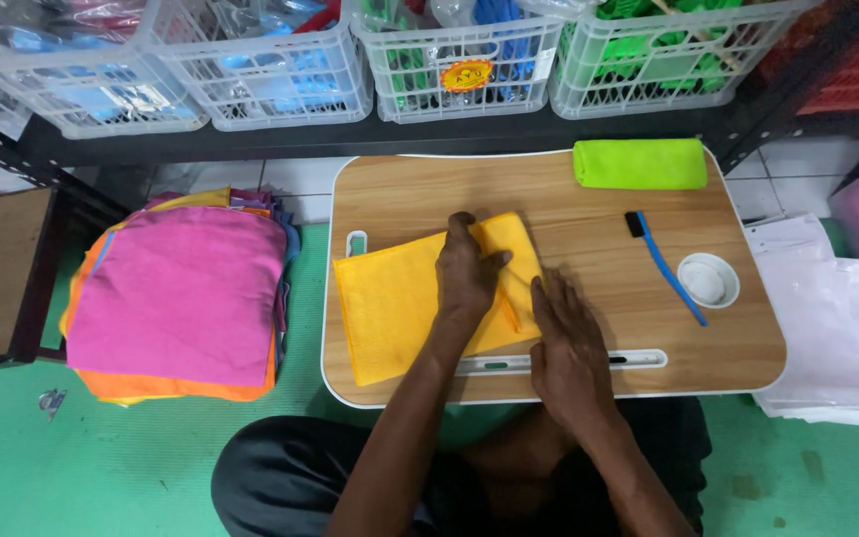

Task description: The person folds a yellow cloth, places it into a clear plastic bag, then adds a green cloth to the same bag and seals it. They then pick up a pink cloth, brush it with a small brush, and fold it.

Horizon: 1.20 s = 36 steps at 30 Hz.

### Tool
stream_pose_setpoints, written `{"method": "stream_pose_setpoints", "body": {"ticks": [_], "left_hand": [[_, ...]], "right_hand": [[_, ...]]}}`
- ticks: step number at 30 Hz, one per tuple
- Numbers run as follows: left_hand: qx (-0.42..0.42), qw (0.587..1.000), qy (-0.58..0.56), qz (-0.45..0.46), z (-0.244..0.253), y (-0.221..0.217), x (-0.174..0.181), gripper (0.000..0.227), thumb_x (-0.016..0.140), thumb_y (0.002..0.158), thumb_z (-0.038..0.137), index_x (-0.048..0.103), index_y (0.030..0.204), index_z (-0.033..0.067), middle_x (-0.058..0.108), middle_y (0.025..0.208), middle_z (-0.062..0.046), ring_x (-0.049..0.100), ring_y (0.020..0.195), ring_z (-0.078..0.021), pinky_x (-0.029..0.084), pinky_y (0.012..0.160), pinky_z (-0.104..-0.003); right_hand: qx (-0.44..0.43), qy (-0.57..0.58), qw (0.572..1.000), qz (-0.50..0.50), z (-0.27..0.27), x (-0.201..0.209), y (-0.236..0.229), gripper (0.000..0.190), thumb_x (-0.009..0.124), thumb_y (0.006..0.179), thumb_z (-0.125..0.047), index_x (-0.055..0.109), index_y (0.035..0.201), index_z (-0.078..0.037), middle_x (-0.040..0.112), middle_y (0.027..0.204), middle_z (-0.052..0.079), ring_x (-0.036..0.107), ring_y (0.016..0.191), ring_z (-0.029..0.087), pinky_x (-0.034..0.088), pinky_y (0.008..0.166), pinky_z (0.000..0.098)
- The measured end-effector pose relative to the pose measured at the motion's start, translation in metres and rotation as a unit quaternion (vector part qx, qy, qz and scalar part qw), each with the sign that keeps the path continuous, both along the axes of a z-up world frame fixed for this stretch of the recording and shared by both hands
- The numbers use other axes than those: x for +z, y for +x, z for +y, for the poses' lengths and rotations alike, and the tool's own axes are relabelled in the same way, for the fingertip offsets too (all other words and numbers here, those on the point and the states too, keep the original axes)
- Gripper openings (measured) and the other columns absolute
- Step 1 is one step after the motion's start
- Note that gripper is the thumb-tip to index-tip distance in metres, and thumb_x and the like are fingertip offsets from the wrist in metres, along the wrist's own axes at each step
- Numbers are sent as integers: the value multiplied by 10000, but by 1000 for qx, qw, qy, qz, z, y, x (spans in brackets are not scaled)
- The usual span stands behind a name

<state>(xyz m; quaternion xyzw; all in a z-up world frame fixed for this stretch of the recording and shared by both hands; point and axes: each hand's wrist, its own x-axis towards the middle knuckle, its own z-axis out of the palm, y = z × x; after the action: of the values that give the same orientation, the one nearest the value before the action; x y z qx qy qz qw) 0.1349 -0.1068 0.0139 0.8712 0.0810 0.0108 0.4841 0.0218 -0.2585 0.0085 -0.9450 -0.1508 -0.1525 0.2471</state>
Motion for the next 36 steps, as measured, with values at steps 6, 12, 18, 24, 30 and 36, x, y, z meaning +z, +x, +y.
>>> {"method": "stream_pose_setpoints", "body": {"ticks": [6, 12, 18, 24, 30, 36], "left_hand": [[5, 1000, -10, 8, 3, -4, 16, 655, 836, 843, 195, 402, 1323, 99, 621, 1075, -152, 676, 1136, -420, 544, 1028, -556], [14, 999, -19, -44, 5, -8, -1, 617, 864, 805, 261, 431, 1220, 113, 589, 985, -113, 716, 978, -390, 589, 886, -511], [-17, 926, 298, -231, -10, -13, -35, 316, 815, 828, 293, 628, 1035, 145, 583, 930, -26, 731, 828, -254, 644, 674, -368], [-28, 981, 170, -91, -3, -1, -39, 251, 744, 921, 259, 654, 1083, 90, 659, 879, -88, 749, 852, -335, 645, 729, -493], [-4, 998, 25, 63, 6, 15, -41, 302, 775, 891, 229, 653, 1151, 137, 724, 1072, -120, 727, 1078, -381, 603, 899, -543], [-14, 998, -29, 61, 12, 19, -40, 238, 736, 928, 145, 682, 1149, 72, 749, 967, -151, 772, 879, -359, 631, 772, -449]], "right_hand": [[33, -133, 988, -78, -6, -16, 3, 866, 641, 846, -649, 543, 1477, -64, 522, 1551, 162, 414, 1485, 366, 250, 1228, 539], [-102, 39, 990, -93, -1, -9, 3, 337, 640, 1015, -412, 771, 1219, -178, 757, 1231, 18, 722, 1068, 276, 542, 873, 403], [-239, 2, 971, -12, 9, -18, 4, 630, 810, 821, -607, 725, 1248, -152, 698, 1002, 49, 665, 980, 308, 519, 777, 461], [-205, 98, 974, 12, 10, -20, 13, 438, 853, 849, -414, 703, 1093, -84, 696, 879, 89, 676, 901, 337, 497, 818, 451], [-207, 111, 970, 66, 13, -12, 8, 475, 821, 870, -464, 656, 1148, -117, 672, 817, 89, 673, 860, 333, 472, 826, 431], [-221, 129, 963, 90, 29, 10, 6, 568, 894, 788, -407, 624, 1160, -74, 678, 871, 167, 683, 891, 392, 457, 887, 454]]}}
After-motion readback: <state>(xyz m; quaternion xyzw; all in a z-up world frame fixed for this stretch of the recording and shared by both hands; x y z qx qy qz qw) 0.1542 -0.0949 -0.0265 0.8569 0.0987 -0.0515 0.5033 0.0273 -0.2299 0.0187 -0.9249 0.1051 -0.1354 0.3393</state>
